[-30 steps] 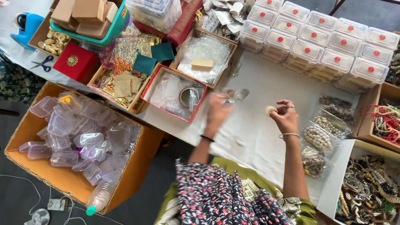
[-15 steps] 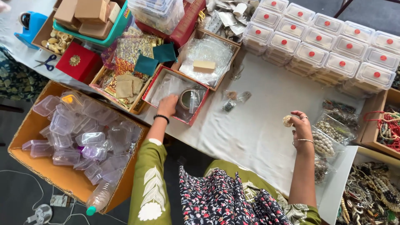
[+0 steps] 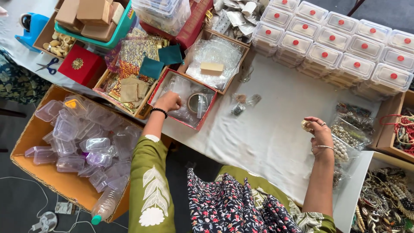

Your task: The person sits at a table and packs various jewelry items, including necklaces and bracelets, into small clear plastic bags. They seal the bags and place them on the table among other supplies and boxes of jewelry.

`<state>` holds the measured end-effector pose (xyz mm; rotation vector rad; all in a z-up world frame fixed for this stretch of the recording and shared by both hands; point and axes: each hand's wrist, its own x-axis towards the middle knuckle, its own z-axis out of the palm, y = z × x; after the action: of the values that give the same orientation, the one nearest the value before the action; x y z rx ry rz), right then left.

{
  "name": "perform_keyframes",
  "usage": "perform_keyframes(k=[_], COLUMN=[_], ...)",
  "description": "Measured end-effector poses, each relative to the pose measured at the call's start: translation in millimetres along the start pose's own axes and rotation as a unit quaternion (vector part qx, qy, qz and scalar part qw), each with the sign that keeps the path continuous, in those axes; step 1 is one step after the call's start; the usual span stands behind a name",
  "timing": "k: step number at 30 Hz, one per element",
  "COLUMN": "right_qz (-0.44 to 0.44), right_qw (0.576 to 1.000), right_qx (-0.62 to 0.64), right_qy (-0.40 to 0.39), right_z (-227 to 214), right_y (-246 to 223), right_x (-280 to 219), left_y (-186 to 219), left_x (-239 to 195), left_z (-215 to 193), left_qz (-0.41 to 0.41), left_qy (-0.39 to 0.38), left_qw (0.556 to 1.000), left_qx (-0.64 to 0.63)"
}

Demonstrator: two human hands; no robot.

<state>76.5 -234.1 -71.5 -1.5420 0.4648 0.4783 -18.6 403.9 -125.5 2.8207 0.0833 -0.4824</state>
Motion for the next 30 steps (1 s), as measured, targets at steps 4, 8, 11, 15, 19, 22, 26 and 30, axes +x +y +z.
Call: perform_keyframes(k=[4,8,11,15,19,22,26,30], right_qz=[0.017,0.041,0.060,0.093,0.093,0.092,0.064,0.046], right_qw=[1.000,0.998,0.997,0.995,0.995,0.994,0.997,0.998], right_qx=[-0.009,-0.034,-0.037,-0.037,-0.042,-0.065,-0.049,-0.050], right_qy=[0.010,0.014,0.008,-0.009,-0.011,-0.010,-0.004,0.020], right_z=[3,7,8,4,8,13,9,5], right_y=[-3,-4,-1,15,14,3,8,9], right_x=[-7,-8,-5,10,5,-4,-4,-3], left_y=[27,19,15,22,24,31,28,50], left_x=[-23,-31,-40,-49,-46,-45,-36,-53], left_z=[-26,-35,-40,-56,-62,-60,-47,-70], left_qz=[0.043,0.066,0.041,-0.043,-0.082,-0.098,-0.145,-0.177], left_qy=[0.063,0.125,0.127,0.145,0.172,0.245,0.420,0.536], left_qw=[0.996,0.990,0.988,0.962,0.938,0.926,0.868,0.784], left_qx=[0.047,-0.013,-0.073,-0.226,-0.291,-0.270,-0.219,-0.258])
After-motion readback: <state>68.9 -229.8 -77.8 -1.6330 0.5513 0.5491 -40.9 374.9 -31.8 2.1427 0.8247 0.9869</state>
